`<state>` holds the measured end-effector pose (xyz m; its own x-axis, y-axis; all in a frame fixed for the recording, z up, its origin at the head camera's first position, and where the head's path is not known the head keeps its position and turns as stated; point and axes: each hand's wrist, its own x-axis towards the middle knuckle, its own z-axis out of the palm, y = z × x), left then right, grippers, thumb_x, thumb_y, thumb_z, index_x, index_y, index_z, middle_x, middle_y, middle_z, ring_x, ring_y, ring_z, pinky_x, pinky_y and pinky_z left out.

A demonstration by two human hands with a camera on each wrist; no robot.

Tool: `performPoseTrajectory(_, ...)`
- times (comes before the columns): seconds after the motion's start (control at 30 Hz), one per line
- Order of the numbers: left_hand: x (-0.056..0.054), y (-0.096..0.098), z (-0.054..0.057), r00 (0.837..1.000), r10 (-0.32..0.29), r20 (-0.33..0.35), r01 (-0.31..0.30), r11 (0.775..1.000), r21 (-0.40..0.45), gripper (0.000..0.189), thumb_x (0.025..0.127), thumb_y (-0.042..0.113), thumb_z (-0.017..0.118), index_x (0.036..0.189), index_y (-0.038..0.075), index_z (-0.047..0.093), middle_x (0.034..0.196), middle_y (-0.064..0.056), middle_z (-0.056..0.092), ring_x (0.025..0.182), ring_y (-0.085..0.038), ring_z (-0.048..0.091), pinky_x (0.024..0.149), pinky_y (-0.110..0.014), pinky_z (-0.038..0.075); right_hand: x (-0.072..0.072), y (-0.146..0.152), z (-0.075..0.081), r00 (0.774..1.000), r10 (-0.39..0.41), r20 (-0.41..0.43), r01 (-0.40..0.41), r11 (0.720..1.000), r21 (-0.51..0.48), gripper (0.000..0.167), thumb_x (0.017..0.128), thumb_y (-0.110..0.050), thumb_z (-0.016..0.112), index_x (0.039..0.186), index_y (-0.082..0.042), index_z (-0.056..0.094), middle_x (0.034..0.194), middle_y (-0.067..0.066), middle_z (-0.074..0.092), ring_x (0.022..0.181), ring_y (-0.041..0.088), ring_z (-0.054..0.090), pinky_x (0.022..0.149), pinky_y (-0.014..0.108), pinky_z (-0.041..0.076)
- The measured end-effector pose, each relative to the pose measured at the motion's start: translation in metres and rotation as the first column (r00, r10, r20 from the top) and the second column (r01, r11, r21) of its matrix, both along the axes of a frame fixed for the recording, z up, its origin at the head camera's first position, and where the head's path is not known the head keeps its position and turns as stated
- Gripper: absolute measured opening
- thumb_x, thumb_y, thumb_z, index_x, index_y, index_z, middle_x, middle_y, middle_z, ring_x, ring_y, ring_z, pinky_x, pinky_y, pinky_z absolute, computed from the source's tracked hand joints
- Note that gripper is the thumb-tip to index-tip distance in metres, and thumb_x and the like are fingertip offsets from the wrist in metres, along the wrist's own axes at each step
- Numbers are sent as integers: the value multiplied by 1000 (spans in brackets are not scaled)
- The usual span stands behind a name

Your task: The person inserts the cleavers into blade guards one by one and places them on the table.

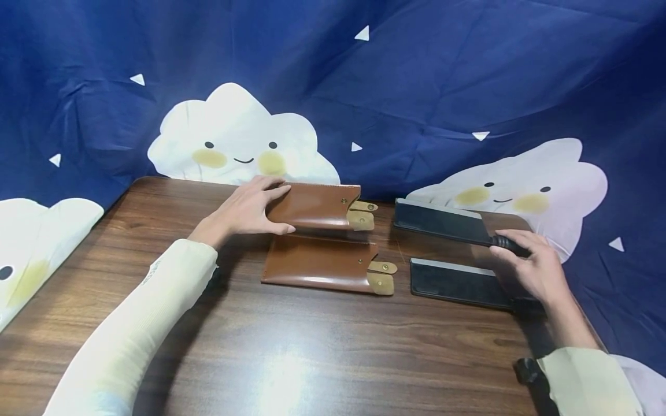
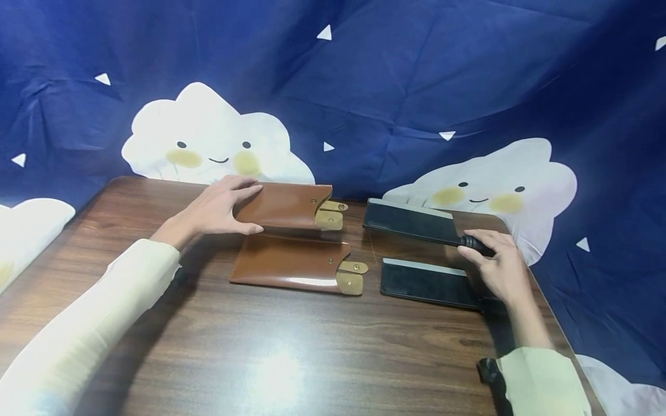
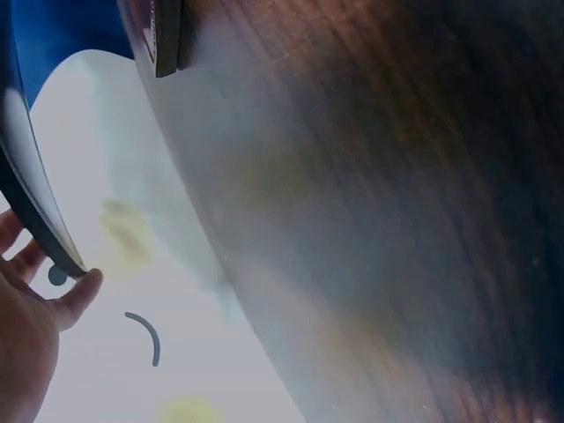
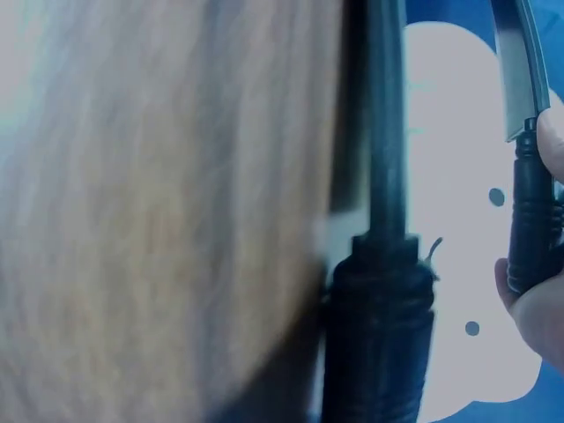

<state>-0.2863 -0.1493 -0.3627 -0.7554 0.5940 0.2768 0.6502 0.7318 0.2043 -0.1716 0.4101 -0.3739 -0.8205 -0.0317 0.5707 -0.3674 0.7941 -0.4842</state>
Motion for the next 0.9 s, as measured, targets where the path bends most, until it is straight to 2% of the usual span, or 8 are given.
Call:
performPoseTrajectory(0.03, 1, -1, 0, 1000, 2, -11, -2, 1000, 2, 102, 73, 71, 73, 149, 7, 52, 154, -14, 43, 140, -35, 37, 106, -58, 35, 0, -2, 2, 1000, 6, -7, -6, 1000, -4, 35, 79, 5, 82, 113, 4, 74, 111, -16, 67, 102, -10, 42, 86, 17, 29)
performPoseTrajectory(0.13, 2, -2, 0, 999, 7, -48, -6, 1000, 8, 101, 73, 72, 72, 148, 8, 53, 152, -14, 44, 137, -34, 39, 101, -56, 36, 2, -10, 7, 999, 24, -29, -25, 1000, -10, 35, 78, 6, 82, 112, 4, 74, 111, -32, 59, 103, -9, 43, 86, 18, 29)
performPoseTrajectory(0.2, 3, -2, 1, 998, 9, -70, -8, 1000, 14, 101, 72, 73, 72, 148, 8, 54, 151, -13, 45, 136, -33, 40, 98, -55, 37, 5, -16, 11, 999, 35, -38, -35, 999, -15, 35, 78, 7, 82, 112, 4, 74, 111, -31, 59, 104, -9, 43, 87, 17, 29)
performPoseTrajectory(0.37, 4, -3, 2, 995, 2, -103, 0, 1000, 11, 101, 72, 74, 71, 147, 9, 55, 150, -12, 46, 134, -31, 40, 94, -53, 37, 10, -27, 17, 998, 53, -35, -54, 998, -29, 38, 77, 10, 81, 113, 5, 73, 110, -15, 67, 107, -10, 44, 89, 14, 29)
performPoseTrajectory(0.53, 5, -5, 3, 992, -8, -124, 7, 1000, -2, 98, 73, 74, 70, 147, 10, 56, 150, -12, 46, 134, -32, 41, 93, -52, 37, 12, -33, 20, 999, 41, -10, -41, 998, -44, 37, 80, 6, 81, 116, 3, 73, 111, -12, 67, 109, -9, 44, 89, 14, 29)
performPoseTrajectory(0.7, 6, -7, 3, 989, -8, -148, 8, 1000, -1, 97, 73, 74, 69, 146, 10, 56, 149, -13, 47, 132, -33, 42, 91, -52, 37, 12, -39, 23, 999, 48, -1, -48, 998, -38, 37, 81, 5, 81, 117, 1, 74, 112, 15, 68, 110, -9, 44, 90, 14, 30)
performPoseTrajectory(0.77, 7, -7, 3, 988, -9, -155, 9, 1000, -1, 98, 73, 74, 69, 146, 10, 56, 149, -13, 47, 131, -33, 42, 91, -52, 36, 11, -42, 25, 998, 55, 4, -55, 998, -38, 37, 81, 5, 81, 117, 1, 74, 112, 18, 68, 110, -8, 44, 90, 14, 30)
performPoseTrajectory(0.9, 7, -7, 4, 985, -13, -172, 12, 1000, -7, 100, 72, 76, 68, 146, 10, 56, 148, -13, 47, 130, -33, 43, 92, -52, 35, 11, -46, 28, 998, 63, 19, -63, 997, -38, 35, 84, 2, 80, 118, 0, 73, 115, 16, 68, 112, -7, 44, 92, 13, 30)
